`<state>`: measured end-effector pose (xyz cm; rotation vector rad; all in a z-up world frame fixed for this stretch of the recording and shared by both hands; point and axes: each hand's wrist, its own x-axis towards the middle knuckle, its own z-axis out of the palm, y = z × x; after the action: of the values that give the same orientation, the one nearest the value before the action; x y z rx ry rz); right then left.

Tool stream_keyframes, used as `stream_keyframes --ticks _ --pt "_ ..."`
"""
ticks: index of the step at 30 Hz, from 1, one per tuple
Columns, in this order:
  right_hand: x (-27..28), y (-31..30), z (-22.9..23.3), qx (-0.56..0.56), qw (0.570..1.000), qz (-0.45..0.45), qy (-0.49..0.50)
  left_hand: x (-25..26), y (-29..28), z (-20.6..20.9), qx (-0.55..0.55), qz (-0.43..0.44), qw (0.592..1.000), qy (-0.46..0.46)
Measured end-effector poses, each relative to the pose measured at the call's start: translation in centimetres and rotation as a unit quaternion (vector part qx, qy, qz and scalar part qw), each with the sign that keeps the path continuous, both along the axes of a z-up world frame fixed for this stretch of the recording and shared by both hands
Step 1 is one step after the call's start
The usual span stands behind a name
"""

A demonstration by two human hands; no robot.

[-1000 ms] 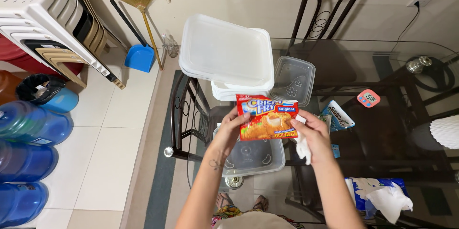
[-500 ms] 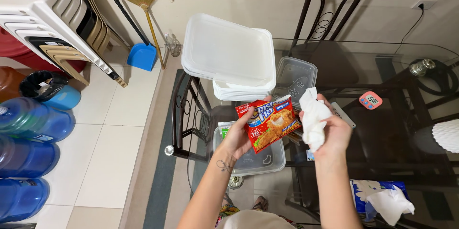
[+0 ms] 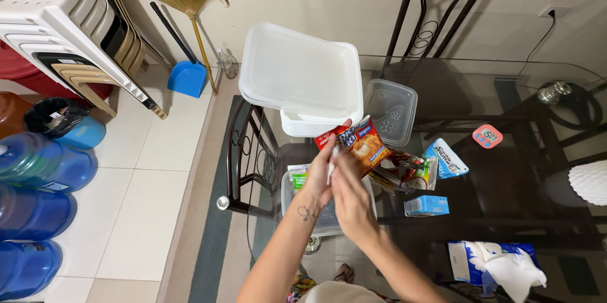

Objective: The person wipes a clear plastic container lid with a tissue, then picks up several small food packages from a glass table and places them into the container. The person continues to wipe and arrange the packages inside the container.

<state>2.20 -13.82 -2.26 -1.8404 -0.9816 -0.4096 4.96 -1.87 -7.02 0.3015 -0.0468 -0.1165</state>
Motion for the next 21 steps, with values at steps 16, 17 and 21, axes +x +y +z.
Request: stream_keyframes --ticks 16,17,21 --pt "2.0 -2.8 0.3 -0.026 0.994 -0.068 -0.077 -2.3 1.3 2.9 0.119 0.038 0.989 0.083" --pt "2.8 -3.0 0.3 -0.032 0.992 -0.104 -0.061 -2.6 1.3 2.8 0.122 0.031 0.988 0.091" --pt "3.5 -2.5 -0.1 -0.008 0.986 -0.165 -0.013 -2.2 0.3 2.6 0.123 0.032 0.987 0.101"
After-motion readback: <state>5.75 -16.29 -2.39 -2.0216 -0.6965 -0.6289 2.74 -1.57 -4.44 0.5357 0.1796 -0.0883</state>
